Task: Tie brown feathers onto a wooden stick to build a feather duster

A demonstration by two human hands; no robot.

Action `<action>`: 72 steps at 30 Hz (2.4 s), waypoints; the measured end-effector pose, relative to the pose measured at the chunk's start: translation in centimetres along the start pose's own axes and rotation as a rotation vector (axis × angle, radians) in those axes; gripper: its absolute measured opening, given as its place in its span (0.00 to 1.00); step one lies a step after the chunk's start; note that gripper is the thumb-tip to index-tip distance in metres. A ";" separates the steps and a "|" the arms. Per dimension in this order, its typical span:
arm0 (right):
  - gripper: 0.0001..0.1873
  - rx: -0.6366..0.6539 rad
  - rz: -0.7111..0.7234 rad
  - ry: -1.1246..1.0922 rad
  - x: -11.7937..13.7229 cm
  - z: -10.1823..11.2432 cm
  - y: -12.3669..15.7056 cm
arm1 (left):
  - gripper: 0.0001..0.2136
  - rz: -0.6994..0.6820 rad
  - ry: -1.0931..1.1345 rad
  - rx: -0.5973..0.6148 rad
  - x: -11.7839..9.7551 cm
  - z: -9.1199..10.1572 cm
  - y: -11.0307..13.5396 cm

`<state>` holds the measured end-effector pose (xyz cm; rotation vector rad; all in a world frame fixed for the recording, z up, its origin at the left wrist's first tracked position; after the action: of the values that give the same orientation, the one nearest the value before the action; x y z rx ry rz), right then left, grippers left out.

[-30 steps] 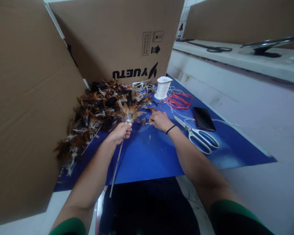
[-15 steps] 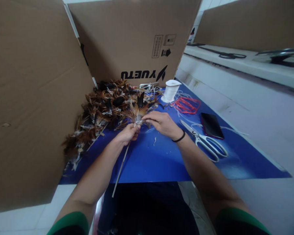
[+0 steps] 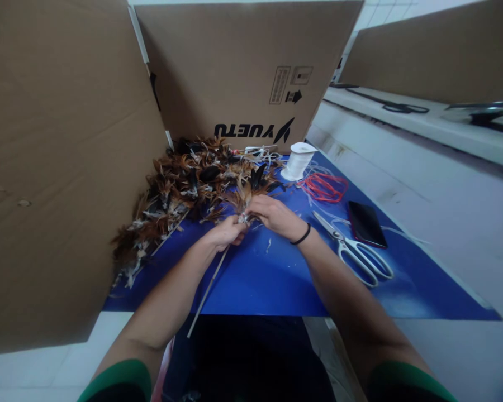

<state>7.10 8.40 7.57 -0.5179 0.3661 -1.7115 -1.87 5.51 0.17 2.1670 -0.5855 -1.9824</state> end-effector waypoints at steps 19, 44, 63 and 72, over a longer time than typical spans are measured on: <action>0.17 -0.126 0.100 0.218 0.6 -0.3 1.2 | 0.10 0.005 0.090 0.079 -0.3 -0.4 0.2; 0.12 -0.448 -0.453 0.048 0.4 4.1 2.9 | 0.15 -0.034 0.300 0.087 -0.8 0.9 0.0; 0.17 -0.431 -0.974 -1.341 -2.8 -5.4 3.6 | 0.12 -0.106 0.206 0.059 -1.1 1.2 0.0; 0.17 -0.484 -0.926 -1.234 -3.0 -5.0 3.4 | 0.14 -0.134 0.117 0.072 -0.9 0.5 0.1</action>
<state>7.77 10.46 1.13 -2.1859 -0.4603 -1.7408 -2.45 5.87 0.98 2.4053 -0.5143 -1.9085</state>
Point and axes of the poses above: each hand's wrist, its own y-axis away from the middle knuckle, its own z-axis out of the back of the hand, x = y × z, the point moved 6 cm from there along -y, towards the middle knuckle, and after that the axes turned 4 degrees about z, right-handed, at the moved point
